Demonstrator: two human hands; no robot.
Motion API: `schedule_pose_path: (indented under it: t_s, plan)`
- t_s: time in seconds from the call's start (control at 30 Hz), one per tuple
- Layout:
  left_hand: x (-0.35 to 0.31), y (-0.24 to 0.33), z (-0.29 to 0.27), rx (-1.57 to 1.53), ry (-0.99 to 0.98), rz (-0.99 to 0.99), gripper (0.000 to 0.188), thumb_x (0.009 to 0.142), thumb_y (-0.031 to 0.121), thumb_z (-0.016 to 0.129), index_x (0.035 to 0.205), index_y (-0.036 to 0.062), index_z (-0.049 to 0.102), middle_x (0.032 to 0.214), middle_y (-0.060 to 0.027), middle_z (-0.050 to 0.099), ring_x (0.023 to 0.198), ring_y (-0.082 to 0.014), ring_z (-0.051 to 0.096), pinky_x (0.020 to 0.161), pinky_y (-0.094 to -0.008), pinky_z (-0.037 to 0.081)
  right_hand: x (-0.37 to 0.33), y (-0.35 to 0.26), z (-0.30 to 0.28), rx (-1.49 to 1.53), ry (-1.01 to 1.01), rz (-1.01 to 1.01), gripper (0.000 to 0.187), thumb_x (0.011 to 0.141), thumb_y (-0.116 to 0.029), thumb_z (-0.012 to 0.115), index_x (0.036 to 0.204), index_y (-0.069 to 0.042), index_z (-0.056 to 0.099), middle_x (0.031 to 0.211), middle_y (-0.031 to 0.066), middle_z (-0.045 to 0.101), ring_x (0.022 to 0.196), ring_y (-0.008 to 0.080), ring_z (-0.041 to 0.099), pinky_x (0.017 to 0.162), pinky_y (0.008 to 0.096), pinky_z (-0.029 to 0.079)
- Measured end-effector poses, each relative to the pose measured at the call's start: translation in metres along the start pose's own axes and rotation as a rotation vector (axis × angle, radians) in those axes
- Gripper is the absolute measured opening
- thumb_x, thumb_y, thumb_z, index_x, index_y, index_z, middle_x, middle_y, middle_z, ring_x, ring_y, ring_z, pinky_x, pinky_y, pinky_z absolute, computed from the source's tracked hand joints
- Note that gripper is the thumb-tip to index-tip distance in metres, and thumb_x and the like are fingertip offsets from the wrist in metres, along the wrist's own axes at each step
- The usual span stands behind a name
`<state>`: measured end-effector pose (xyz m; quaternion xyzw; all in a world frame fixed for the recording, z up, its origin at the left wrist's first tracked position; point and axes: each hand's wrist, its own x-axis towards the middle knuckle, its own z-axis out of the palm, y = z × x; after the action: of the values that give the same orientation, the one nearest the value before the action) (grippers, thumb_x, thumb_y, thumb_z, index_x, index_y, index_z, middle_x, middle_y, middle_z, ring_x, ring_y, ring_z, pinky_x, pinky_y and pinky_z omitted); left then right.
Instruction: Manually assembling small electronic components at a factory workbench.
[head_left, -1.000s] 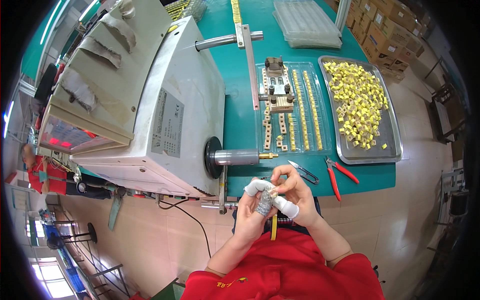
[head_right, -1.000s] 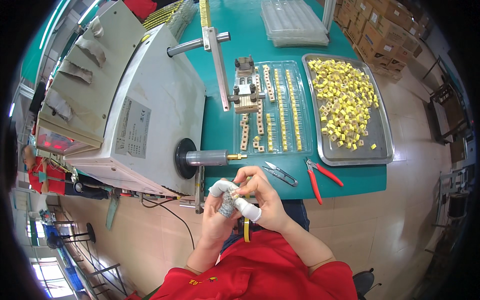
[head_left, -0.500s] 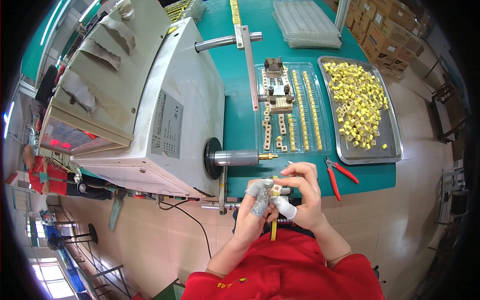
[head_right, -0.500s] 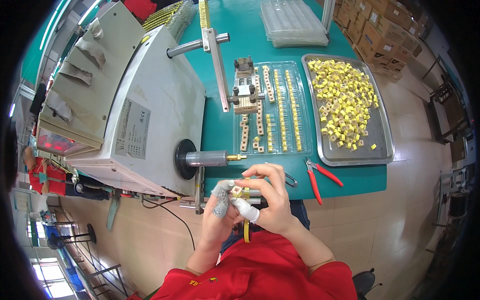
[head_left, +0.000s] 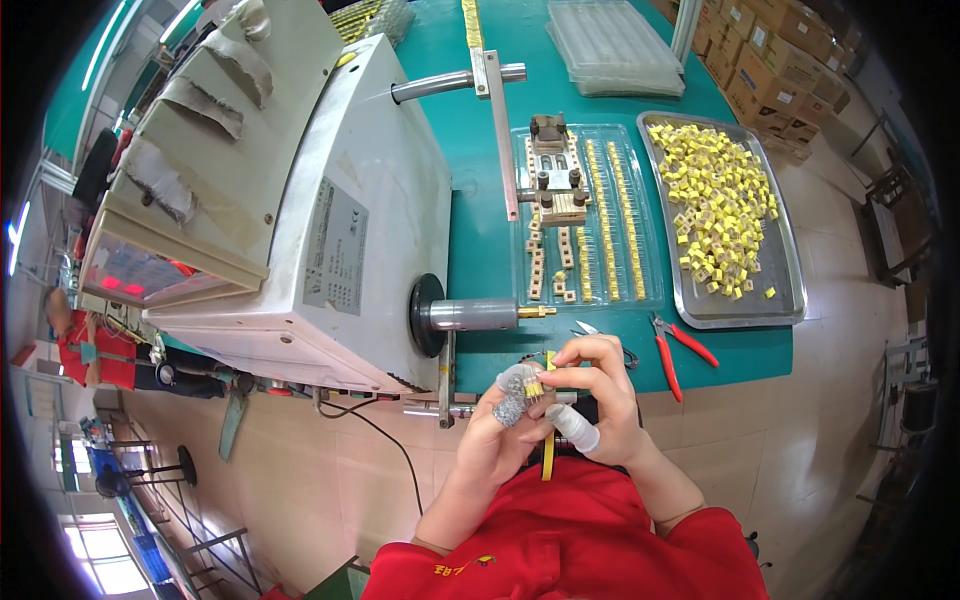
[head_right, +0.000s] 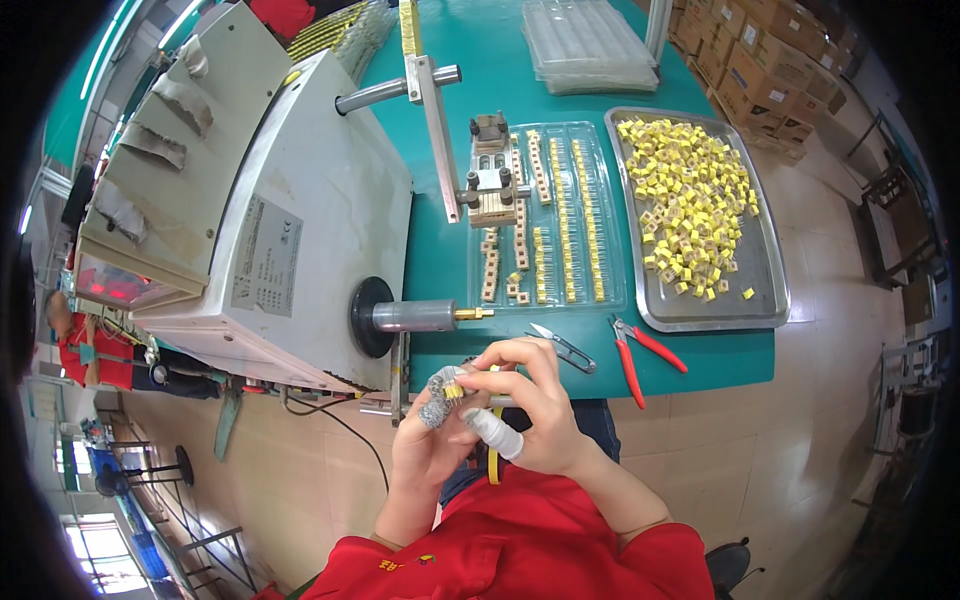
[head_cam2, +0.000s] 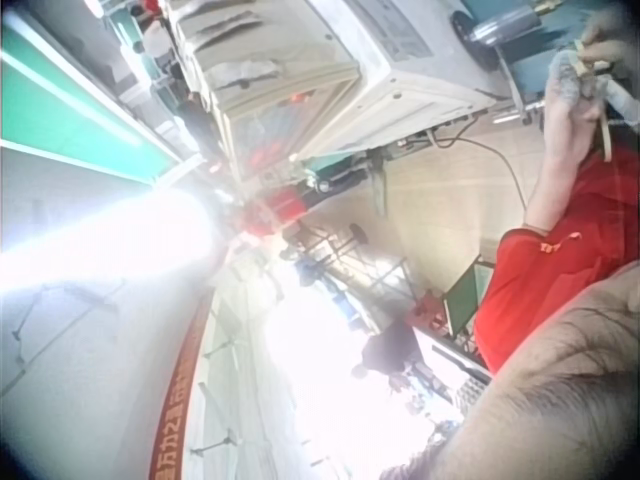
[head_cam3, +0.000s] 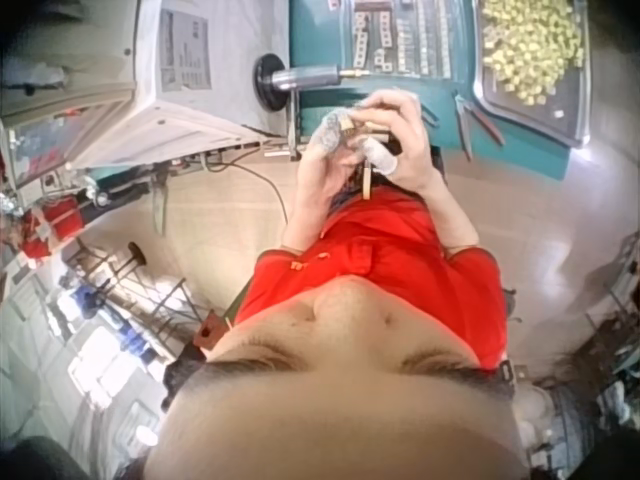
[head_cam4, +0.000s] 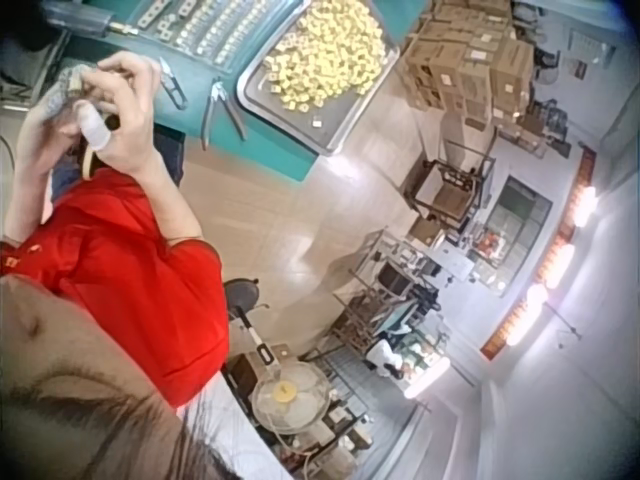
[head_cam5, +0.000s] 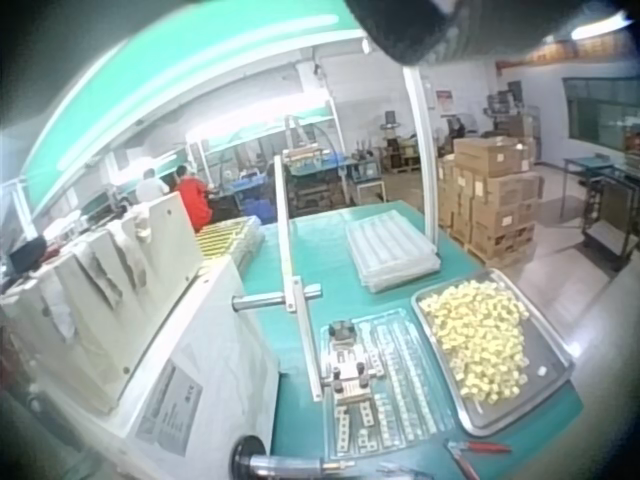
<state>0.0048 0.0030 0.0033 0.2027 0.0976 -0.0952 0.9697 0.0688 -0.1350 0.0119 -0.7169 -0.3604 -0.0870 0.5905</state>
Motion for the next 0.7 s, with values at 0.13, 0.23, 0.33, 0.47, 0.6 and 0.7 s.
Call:
schedule_pose_path:
  t_s: [0.13, 0.23, 0.33, 0.47, 0.6, 0.7]
  plan:
    - [-0.002, -0.002, 0.006, -0.094, 0.030, -0.088, 0.031, 0.084, 0.015, 0.056, 0.110, 0.0033, 0.047, 0.095, -0.0033, 0.052, 0.076, -0.0074, 0.046, 0.053, -0.0180, 0.034, -0.006, 0.009, 0.005, -0.009, 0.035, -0.047, 0.028, 0.070, -0.018, 0.071, 0.092, -0.006, 0.059, 0.097, 0.0094, 0.049, 0.086, 0.0232, 0.044, 0.076, 0.0332, 0.039]
    - [-0.001, -0.003, 0.007, -0.122, -0.012, -0.106, 0.031, 0.083, 0.014, 0.055, 0.110, 0.0022, 0.046, 0.094, -0.0040, 0.053, 0.076, -0.0074, 0.047, 0.053, -0.0180, 0.035, -0.008, 0.009, 0.010, -0.043, 0.164, -0.095, 0.026, 0.067, -0.018, 0.072, 0.089, -0.009, 0.061, 0.091, 0.0062, 0.053, 0.083, 0.0236, 0.046, 0.074, 0.0331, 0.040]
    - [0.000, -0.004, 0.004, -0.130, -0.034, -0.138, 0.029, 0.083, 0.013, 0.055, 0.109, 0.0015, 0.047, 0.094, -0.0049, 0.053, 0.076, -0.0073, 0.047, 0.053, -0.0179, 0.034, -0.011, 0.009, 0.012, -0.082, 0.210, -0.113, 0.027, 0.066, -0.020, 0.073, 0.087, -0.009, 0.061, 0.088, 0.0058, 0.053, 0.081, 0.0234, 0.046, 0.072, 0.0329, 0.040]
    - [0.000, -0.004, 0.006, -0.151, 0.025, -0.162, 0.032, 0.080, 0.005, 0.052, 0.110, -0.0014, 0.044, 0.090, -0.0047, 0.051, 0.072, -0.0075, 0.045, 0.050, -0.0176, 0.033, -0.013, 0.010, 0.016, -0.114, 0.249, -0.132, 0.029, 0.064, -0.022, 0.075, 0.085, -0.008, 0.060, 0.085, 0.0053, 0.051, 0.078, 0.0232, 0.047, 0.068, 0.0323, 0.040]
    - [0.000, -0.004, 0.010, -0.069, 0.014, -0.147, 0.032, 0.079, 0.005, 0.054, 0.109, -0.0008, 0.044, 0.085, -0.0035, 0.049, 0.065, -0.0056, 0.042, 0.048, -0.0166, 0.029, -0.013, 0.007, 0.017, -0.089, 0.268, -0.145, 0.025, 0.067, -0.019, 0.073, 0.082, -0.006, 0.057, 0.084, 0.0057, 0.050, 0.076, 0.0232, 0.047, 0.067, 0.0321, 0.040]
    - [-0.003, -0.007, 0.014, 0.137, 0.067, -0.014, 0.031, 0.079, 0.007, 0.056, 0.108, 0.0007, 0.044, 0.084, -0.0028, 0.049, 0.062, -0.0047, 0.040, 0.048, -0.0165, 0.027, -0.017, 0.013, 0.020, -0.018, 0.258, -0.115, 0.019, 0.072, -0.013, 0.069, 0.082, -0.006, 0.055, 0.084, 0.0079, 0.049, 0.076, 0.0227, 0.047, 0.067, 0.0320, 0.040]
